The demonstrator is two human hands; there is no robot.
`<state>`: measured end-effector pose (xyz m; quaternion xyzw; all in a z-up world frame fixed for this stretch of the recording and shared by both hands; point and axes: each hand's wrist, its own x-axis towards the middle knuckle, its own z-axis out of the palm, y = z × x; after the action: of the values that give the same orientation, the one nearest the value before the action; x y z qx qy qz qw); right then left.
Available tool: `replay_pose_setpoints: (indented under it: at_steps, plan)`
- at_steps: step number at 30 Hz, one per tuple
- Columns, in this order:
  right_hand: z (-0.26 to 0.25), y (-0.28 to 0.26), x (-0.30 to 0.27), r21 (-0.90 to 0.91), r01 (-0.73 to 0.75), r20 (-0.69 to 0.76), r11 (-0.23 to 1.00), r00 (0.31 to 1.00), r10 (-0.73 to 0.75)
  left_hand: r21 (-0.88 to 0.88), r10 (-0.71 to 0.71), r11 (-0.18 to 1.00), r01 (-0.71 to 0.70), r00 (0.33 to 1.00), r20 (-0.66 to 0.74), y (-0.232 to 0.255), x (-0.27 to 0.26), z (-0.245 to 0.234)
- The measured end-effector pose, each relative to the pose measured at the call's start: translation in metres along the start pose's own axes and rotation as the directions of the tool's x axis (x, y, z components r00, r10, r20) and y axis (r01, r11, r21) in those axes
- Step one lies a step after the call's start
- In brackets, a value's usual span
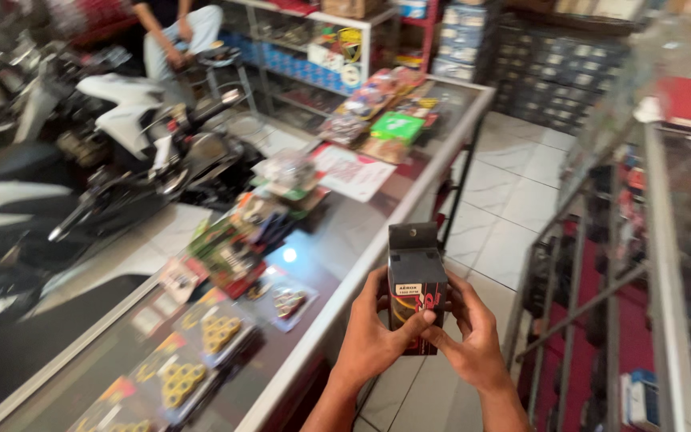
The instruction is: The person organizes various motorcycle parts by picking up packaged items from a glass display counter and placing them onto a wire rack shelf.
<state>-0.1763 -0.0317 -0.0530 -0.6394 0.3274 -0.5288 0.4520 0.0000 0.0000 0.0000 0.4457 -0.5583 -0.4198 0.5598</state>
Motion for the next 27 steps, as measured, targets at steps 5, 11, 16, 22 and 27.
replay_pose_setpoints:
  at_steps: [5, 11, 16, 22, 27]
  plan:
    - [-0.060, -0.007, -0.020, -0.034, 0.010, -0.108, 0.999, 0.994, -0.013, -0.030, 0.057, 0.998, -0.054, 0.992, 0.115, -0.009, 0.013, 0.061]
    - [-0.129, -0.009, -0.054, -0.085, 0.029, -0.236, 0.996, 0.971, -0.048, -0.114, 0.031, 0.993, -0.003, 0.968, 0.251, -0.024, 0.018, 0.139]
    - [-0.170, -0.025, -0.076, -0.044, 0.025, -0.342, 0.999, 0.939, -0.038, -0.184, 0.067, 0.983, 0.007, 0.917, 0.393, -0.029, 0.025, 0.190]
    - [-0.196, -0.027, -0.107, 0.025, 0.004, -0.488, 1.000, 0.873, 0.009, -0.189, 0.076, 0.981, 0.038, 0.825, 0.560, -0.041, 0.031, 0.238]
    - [-0.211, -0.033, -0.118, -0.042, -0.003, -0.612, 0.999, 0.790, -0.024, -0.236, 0.062, 0.962, 0.137, 0.734, 0.676, -0.048, 0.039, 0.274]
